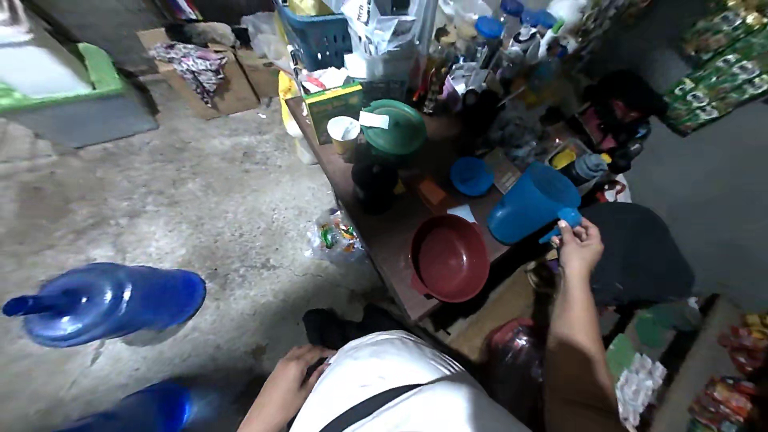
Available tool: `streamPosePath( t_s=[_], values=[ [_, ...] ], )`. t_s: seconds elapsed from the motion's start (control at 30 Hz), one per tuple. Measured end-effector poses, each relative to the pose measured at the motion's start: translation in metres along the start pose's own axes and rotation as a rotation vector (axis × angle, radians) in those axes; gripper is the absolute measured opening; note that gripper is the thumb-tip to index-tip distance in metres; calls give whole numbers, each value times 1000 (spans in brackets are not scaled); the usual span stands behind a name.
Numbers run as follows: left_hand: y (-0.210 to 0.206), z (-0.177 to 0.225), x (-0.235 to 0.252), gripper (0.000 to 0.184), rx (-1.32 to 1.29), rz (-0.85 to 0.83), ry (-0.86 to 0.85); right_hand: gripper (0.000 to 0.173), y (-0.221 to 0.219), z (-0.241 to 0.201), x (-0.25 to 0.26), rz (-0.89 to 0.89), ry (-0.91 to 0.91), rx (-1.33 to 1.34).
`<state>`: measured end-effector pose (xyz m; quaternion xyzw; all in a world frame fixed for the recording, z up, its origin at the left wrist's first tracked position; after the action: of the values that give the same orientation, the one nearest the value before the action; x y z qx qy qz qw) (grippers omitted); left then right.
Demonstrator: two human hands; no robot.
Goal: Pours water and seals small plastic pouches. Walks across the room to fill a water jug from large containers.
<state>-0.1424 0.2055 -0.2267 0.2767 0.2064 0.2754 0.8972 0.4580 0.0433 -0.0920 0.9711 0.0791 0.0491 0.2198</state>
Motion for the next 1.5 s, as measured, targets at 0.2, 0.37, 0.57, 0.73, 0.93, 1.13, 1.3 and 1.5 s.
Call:
streamPosePath(
  t_s=[0.2,0.37,0.57,0.73,0.93,1.13,1.3,1.5],
  values=[
    [8,19,9,24,-28,18,16,48,32,-102,-45,-51,316,-91],
    [20,48,17,22,-197,54,-56,40,46,-202,-97,-180,778,202],
    [55,82,17,37,-478,134,-245,29,-52,-271,-186,-604,834,515],
    [101,60,-2,69,-686,164,-320,37,-202,-295,-336,-1049,823,515],
    [177,-54,-45,105,-1240,439,68,49,-359,-275,-531,-1374,910,178],
    [219,-164,-109,80,-1886,770,474,45,-443,-251,-696,-1736,1085,-60],
    [226,-237,-146,51,-2046,1196,641,51,-493,-247,-763,-1996,1197,-232],
    [208,-336,-189,41,-1878,1516,815,64,-586,-215,-762,-2088,-1093,34]
  ],
)
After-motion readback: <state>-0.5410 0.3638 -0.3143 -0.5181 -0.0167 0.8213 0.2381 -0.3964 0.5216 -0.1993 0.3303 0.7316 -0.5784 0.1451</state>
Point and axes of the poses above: each hand's wrist, its own x-axis towards the middle knuckle, its own y-axis out of the back of the hand, z = x × y, the point moved 10 cm from there along x, towards the middle knuckle, and after that the axes turned 4 degrees about -y, right-handed, at the moved point
